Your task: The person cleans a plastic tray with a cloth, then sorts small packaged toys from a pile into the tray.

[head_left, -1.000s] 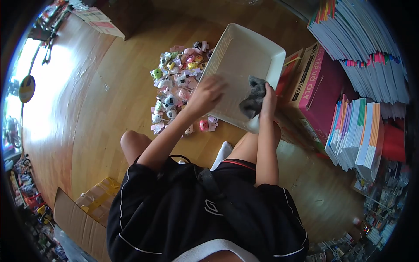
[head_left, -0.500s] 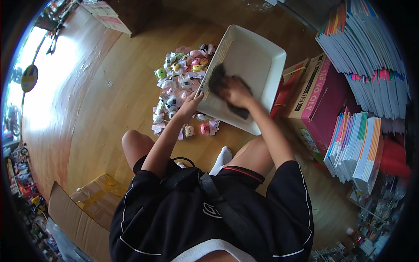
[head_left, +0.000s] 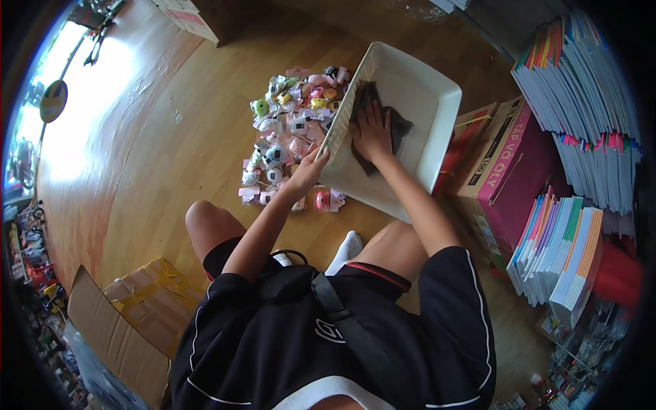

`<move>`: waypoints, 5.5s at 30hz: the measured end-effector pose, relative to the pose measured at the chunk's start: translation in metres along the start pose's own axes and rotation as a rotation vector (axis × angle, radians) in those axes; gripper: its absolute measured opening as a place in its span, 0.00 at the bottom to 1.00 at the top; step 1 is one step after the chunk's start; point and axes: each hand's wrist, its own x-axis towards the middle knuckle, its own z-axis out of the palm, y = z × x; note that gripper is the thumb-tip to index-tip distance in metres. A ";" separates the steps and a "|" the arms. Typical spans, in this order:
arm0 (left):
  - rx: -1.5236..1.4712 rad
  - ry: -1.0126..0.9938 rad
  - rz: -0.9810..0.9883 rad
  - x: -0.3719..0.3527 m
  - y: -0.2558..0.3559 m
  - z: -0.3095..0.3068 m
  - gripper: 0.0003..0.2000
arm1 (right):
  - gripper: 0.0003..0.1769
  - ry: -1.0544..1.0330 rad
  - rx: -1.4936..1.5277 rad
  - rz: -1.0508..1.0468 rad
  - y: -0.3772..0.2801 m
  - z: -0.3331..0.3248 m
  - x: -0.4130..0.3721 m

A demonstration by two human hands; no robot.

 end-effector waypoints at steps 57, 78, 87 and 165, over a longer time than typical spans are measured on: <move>-0.875 0.638 0.300 0.046 -0.036 0.043 0.17 | 0.19 -0.546 0.751 0.195 -0.041 -0.047 -0.116; -0.520 0.504 0.464 -0.057 0.045 0.005 0.20 | 0.18 0.317 1.480 0.134 -0.141 -0.077 0.026; -0.615 0.438 0.427 -0.082 0.083 -0.018 0.19 | 0.22 0.764 0.964 0.090 -0.155 -0.107 0.056; -0.860 0.048 -0.161 0.004 0.031 0.010 0.30 | 0.08 0.824 1.669 1.352 0.007 -0.113 -0.215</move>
